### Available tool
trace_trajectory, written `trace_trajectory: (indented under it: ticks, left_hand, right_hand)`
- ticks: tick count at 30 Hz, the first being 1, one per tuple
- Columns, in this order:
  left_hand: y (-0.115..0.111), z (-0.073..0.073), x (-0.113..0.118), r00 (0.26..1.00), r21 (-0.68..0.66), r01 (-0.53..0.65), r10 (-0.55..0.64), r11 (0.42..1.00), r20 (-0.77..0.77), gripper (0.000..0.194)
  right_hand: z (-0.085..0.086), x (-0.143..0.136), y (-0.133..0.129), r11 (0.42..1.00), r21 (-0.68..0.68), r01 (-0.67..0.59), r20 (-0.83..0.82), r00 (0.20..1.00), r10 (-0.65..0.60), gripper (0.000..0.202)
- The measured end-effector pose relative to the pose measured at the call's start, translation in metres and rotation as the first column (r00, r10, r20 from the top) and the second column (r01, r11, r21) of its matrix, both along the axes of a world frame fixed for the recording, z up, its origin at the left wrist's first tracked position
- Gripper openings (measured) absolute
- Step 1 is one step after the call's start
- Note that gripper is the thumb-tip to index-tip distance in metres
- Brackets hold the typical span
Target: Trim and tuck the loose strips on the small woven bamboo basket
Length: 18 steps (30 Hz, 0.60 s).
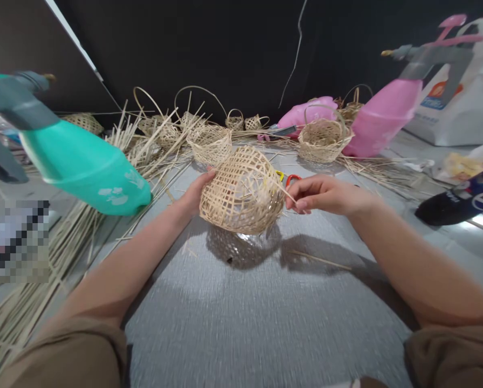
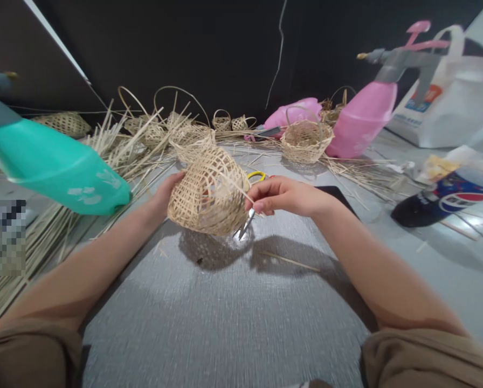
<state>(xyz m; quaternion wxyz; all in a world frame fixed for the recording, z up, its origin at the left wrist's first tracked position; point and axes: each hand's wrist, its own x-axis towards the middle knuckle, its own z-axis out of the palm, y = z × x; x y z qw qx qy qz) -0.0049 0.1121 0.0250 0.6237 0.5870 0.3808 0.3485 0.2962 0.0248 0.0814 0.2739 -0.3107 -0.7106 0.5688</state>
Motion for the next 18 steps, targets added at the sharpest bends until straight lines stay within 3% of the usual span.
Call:
trace_trajectory:
  ticks: [2,6,11,14,18]
  left_hand:
    - [0.003,-0.004,-0.002,1.000,-0.018,0.020,-0.019,1.000,0.016,0.052]
    - [0.005,-0.010,-0.003,0.996,-0.067,0.091,-0.089,0.994,0.033,0.056]
    - [-0.002,-0.011,0.000,0.984,-0.113,0.179,-0.174,0.977,0.047,0.055]
    - [-0.004,-0.013,0.002,0.988,-0.117,0.149,-0.142,0.982,0.065,0.054]
    - [-0.003,-0.014,0.005,0.994,-0.108,0.083,-0.074,0.991,0.082,0.053]
  right_hand:
    - [0.002,-0.003,-0.002,1.000,0.009,-0.010,-0.027,1.000,0.011,0.025]
    - [0.008,-0.016,-0.013,0.982,0.102,0.161,-0.087,0.984,-0.153,0.031]
    - [0.027,-0.026,-0.032,0.910,0.259,0.324,-0.006,0.943,-0.334,0.044]
    - [0.034,-0.024,-0.036,0.898,0.283,0.335,0.002,0.937,-0.350,0.044]
    - [0.033,-0.015,-0.032,0.923,0.213,0.321,-0.070,0.947,-0.313,0.039]
